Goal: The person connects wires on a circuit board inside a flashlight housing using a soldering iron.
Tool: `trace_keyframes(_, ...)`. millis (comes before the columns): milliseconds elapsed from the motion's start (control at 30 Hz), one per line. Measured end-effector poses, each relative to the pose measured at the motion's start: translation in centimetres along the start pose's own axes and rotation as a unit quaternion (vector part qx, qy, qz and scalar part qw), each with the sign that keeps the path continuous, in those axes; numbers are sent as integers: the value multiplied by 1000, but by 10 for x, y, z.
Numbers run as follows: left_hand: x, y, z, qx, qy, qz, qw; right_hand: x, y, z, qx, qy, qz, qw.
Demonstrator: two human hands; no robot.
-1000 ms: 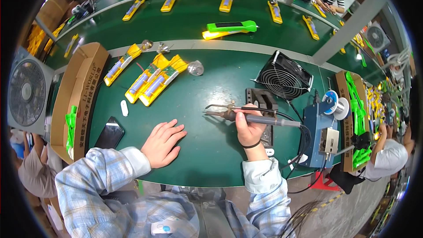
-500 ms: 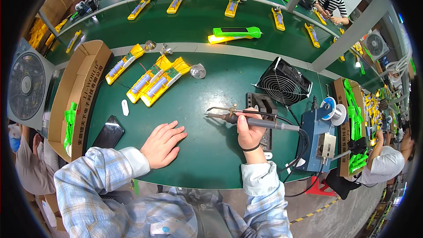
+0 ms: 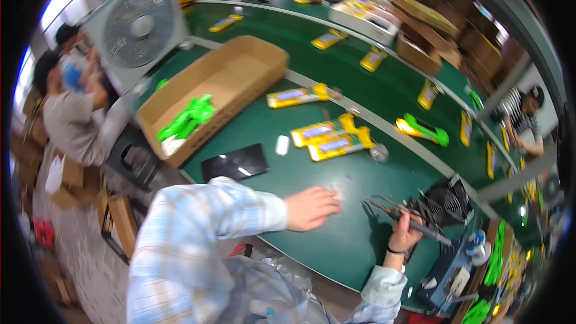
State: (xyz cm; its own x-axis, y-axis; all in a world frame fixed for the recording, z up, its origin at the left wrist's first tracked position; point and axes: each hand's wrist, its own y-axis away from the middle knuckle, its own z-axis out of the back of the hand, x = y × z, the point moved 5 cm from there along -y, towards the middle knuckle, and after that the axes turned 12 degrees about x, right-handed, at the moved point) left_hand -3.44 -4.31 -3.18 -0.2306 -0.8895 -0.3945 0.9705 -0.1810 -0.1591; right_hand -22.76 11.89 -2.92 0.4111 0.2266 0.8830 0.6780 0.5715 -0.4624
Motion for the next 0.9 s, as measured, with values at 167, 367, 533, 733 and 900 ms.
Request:
trace_keyframes(167, -2, 7, -7, -61, 16, -20, 998, 9, -2, -3, -8, 67, -7, 998)
trace_keyframes(367, -13, 15, 0, -89, 15, -29, 995, 7, -5, -3, 34, 99, 47, 993)
trace_keyframes(533, -12, 17, 1, -100, 9, -29, 995, 19, -15, -13, 28, 118, 46, 992)
trace_keyframes(733, -7, 15, 1, -103, 20, -13, 994, 51, -42, -48, -75, -33, -91, 992)
trace_keyframes(900, -7, 10, 3, -96, 17, -15, 995, 5, -40, -55, -53, -10, -72, 996)
